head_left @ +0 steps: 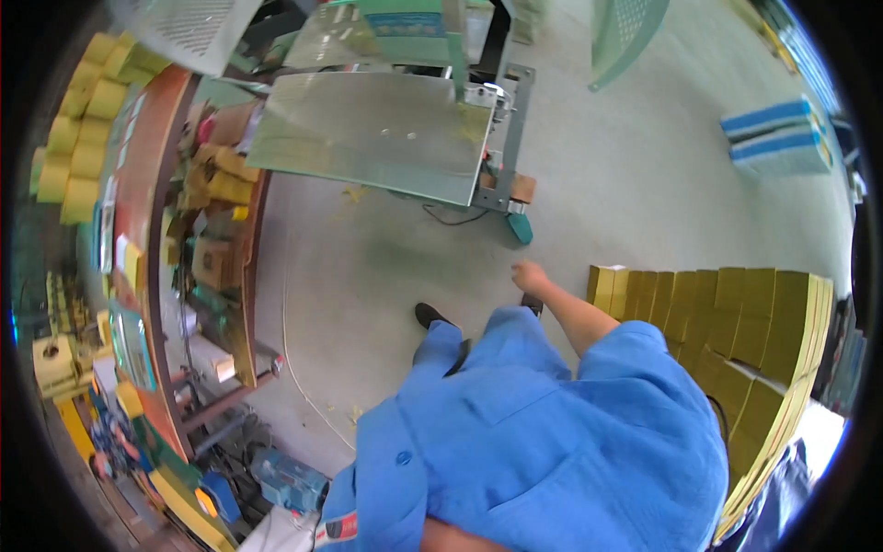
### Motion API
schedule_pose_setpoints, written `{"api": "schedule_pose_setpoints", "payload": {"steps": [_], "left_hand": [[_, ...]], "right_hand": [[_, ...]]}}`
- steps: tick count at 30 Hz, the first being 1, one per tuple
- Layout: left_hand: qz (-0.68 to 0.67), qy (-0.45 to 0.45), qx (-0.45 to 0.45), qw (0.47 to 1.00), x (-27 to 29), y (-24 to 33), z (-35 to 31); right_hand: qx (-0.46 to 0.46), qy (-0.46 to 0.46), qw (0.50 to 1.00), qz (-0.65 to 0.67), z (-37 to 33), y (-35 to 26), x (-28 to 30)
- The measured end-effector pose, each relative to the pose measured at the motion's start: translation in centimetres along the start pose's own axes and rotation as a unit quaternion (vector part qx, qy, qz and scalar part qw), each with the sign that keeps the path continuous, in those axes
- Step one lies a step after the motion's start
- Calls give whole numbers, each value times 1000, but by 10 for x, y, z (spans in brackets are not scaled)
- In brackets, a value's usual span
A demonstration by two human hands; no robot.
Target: Stacking bundles of yellow paper, applying rubber bands, and weighing stacks on a digital scale.
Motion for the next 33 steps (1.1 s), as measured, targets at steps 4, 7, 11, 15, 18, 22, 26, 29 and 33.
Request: {"api": "schedule_pose_setpoints", "payload": {"steps": [4,7,11,15,18,22,26,29,33], "left_hand": [[110,-21,-7,994,52,25,18],[153,-17,-11,988,91,51,26],[150,5,-21,988,101,78,31],[103,90,-107,985,147,206,50],[73,164,-213,961,205,368,55],[15,224,-250,942,223,406,34],[2,274,-283,919,250,447,21],[-3,296,-288,911,252,447,14],[-93,319,-250,910,206,354,15]], "right_hand": [[-213,199,937,192,81,71,19],[-276,209,875,339,151,68,8],[-281,268,818,425,230,42,13],[-112,170,678,707,282,40,24],[-57,166,659,732,353,27,75],[-106,102,702,697,338,14,33],[-171,84,730,656,325,32,15],[-243,71,750,611,256,124,-32],[-321,-10,810,490,176,215,-63]]}}
Point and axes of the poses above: each hand's wrist, its own z-axis towards the middle knuckle, its own x-axis out of the back of the hand, y = z × x, the point moved 9 cm from there along z, towards the middle knuckle, and after that the axes turned 13 degrees about y, right-handed, at the moved point
